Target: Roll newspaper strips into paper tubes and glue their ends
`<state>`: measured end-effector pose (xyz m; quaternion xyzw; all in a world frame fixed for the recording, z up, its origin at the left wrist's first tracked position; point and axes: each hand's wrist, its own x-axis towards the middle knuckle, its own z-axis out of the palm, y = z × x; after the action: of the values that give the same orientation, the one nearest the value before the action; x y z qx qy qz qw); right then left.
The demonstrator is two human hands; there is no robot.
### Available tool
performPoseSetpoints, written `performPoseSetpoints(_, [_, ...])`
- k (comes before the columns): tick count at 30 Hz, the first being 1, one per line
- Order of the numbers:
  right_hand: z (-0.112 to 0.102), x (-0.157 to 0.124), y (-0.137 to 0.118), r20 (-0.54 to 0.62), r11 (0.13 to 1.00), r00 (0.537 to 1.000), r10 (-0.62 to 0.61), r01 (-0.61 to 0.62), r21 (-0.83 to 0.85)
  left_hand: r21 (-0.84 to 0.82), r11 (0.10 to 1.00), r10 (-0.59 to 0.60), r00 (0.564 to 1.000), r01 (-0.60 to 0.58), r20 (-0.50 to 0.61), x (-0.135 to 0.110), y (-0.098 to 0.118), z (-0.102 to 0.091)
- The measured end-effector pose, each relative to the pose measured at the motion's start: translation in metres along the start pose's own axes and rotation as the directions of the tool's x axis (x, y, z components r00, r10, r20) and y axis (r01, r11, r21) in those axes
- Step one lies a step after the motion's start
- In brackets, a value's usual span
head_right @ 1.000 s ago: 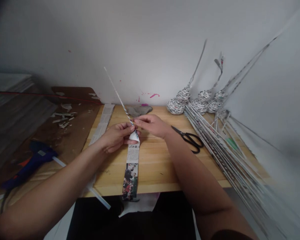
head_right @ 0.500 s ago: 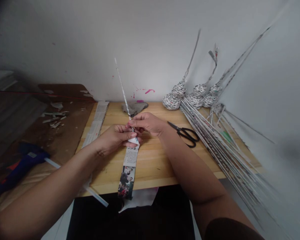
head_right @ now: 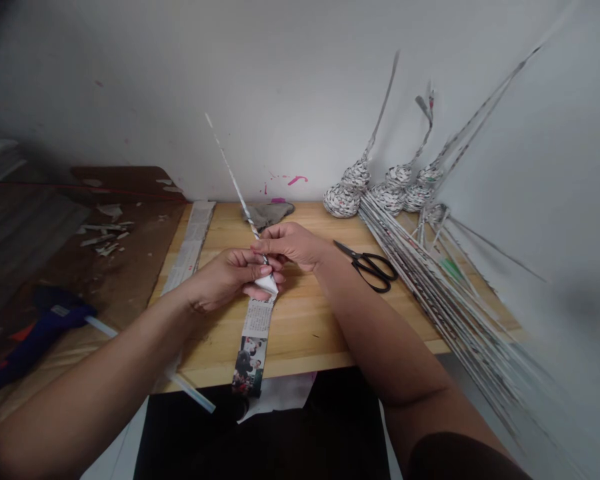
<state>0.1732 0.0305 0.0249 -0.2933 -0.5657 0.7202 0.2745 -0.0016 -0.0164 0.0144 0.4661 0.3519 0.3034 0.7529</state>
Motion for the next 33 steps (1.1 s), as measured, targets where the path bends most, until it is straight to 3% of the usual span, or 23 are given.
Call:
performPoseSetpoints(9, [-0.0007,-0.0046,-0.0039,0.053,0.998,0.999,0.008,-0.005,-0.063,-0.044,0.999,0.007,1.0,-0.008,-0.028,0.002,-0.0016,0.0002])
performPoseSetpoints(21, [0.0001,0.0027,0.0017,-0.024,0.999,0.999,0.046,-0.046,0.011,0.059,0.998,-0.024,0.999,0.022,0.034,0.0008,-0.0029,-0.001])
performPoseSetpoints(29, [-0.0043,-0.0055,-0.0052,0.077,0.994,0.995,0.06,-0.053,-0.094,0.047,0.999,0.018,0.999,-0.02,0.039,0.0025,-0.0048,-0.0035])
performPoseSetpoints(33, [-0.0034,-0.0014,-0.0018,0.007,0.998,1.0,0.03,-0.03,-0.047,0.064,0.998,0.0,0.999,-0.003,0.05,0.0032,-0.0072,-0.0033])
